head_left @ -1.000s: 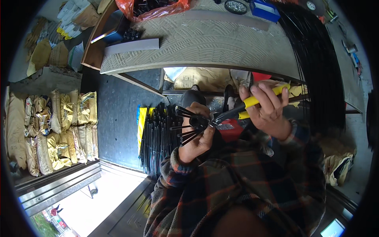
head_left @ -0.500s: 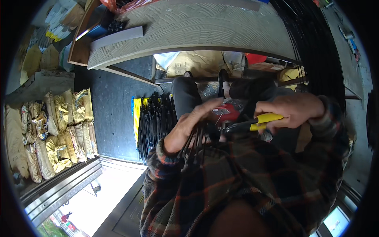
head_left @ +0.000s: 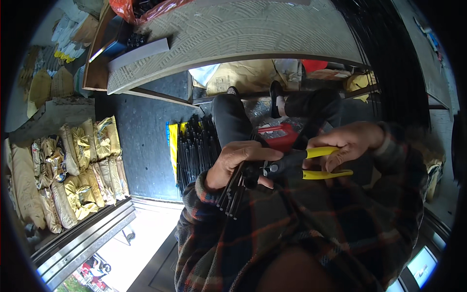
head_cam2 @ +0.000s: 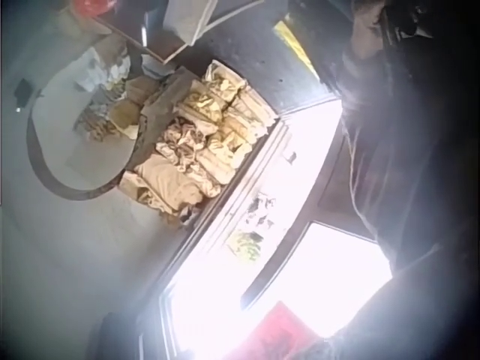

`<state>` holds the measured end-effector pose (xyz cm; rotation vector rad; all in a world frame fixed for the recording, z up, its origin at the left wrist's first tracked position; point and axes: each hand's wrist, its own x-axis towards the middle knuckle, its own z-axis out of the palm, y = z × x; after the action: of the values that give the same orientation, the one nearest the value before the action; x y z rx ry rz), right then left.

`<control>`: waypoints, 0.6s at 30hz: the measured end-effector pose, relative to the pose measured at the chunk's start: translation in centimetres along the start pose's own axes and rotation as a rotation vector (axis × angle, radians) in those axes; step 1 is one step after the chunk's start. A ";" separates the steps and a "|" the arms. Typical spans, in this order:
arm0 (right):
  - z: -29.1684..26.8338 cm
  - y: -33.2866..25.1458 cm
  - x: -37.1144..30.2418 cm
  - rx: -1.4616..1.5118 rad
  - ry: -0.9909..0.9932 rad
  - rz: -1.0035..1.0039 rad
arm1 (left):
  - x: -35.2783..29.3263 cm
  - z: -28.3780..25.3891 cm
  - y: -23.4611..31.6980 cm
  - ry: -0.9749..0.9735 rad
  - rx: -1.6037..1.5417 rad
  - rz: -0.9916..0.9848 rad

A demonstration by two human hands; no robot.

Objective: The recorder is assembling bundles of black cables, attaching small connectors, and using pliers to secure components.

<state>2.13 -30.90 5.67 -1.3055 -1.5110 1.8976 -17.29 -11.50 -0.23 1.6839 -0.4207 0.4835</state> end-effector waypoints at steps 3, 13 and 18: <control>-0.1 -2.2 0.1 0.055 0.222 -0.078 | -1.6 0.2 -0.3 0.143 0.122 -0.082; -0.4 -0.5 0.1 -0.001 0.142 -0.142 | 0.2 0.1 0.3 -0.013 0.026 -0.060; 1.2 -2.0 0.5 -1.081 0.650 -0.244 | -0.9 0.6 1.4 0.193 0.177 -0.304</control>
<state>0.44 -30.52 7.24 -1.7520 -2.1898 0.3066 -18.74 -12.33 0.33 1.8128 0.0212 0.4619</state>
